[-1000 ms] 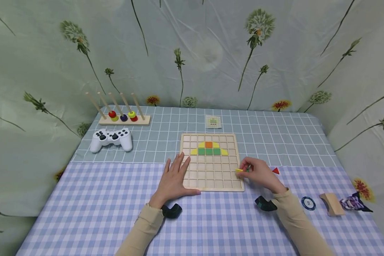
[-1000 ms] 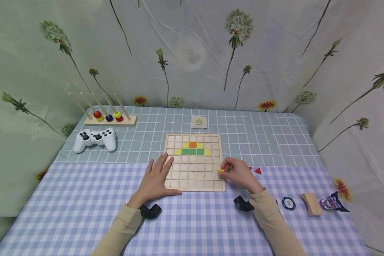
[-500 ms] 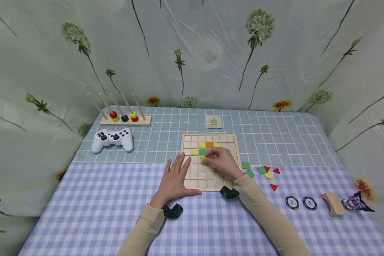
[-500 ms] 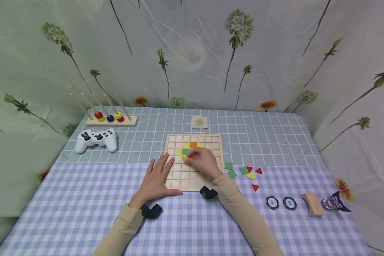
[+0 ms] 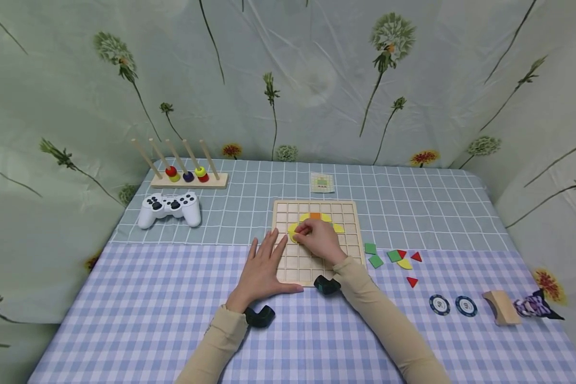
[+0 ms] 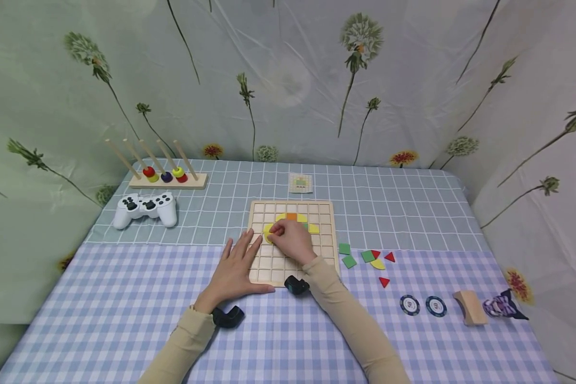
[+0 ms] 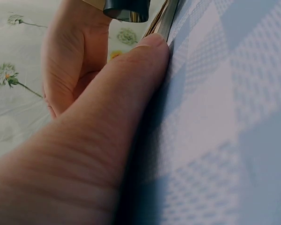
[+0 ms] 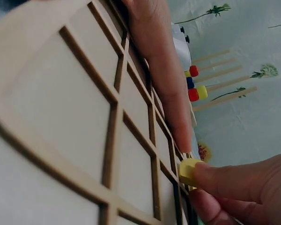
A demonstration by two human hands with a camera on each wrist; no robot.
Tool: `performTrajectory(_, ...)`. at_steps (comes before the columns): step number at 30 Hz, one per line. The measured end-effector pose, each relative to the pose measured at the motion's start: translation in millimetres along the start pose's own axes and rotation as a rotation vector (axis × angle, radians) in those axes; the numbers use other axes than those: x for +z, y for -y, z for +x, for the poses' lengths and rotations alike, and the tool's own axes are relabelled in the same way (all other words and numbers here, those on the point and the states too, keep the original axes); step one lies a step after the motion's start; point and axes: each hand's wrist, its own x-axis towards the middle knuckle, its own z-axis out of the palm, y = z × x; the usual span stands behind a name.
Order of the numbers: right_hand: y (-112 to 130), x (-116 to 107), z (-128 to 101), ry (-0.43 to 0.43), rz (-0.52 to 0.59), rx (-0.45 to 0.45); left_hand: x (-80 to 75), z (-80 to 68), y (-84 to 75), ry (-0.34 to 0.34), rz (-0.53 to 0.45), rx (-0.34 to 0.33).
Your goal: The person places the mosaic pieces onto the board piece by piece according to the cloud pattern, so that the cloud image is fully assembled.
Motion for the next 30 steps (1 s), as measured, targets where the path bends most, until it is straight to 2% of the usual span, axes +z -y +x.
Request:
performTrajectory(11,1.9,-0.7,-2.6,0.000,-0.113,-0.051,1.1,0.3,-0.4,-0.015,-0.003,0.015)
performTrajectory(17,2.5,-0.8,-3.4,-0.005,-0.124,-0.041,1.0,0.3,-0.7,0.016,0.002,-0.005)
performTrajectory(30,5.0,-1.9,-3.0,0.007,-0.122,-0.065,-0.6,0.1,0.0,0.023,0.004,-0.012)
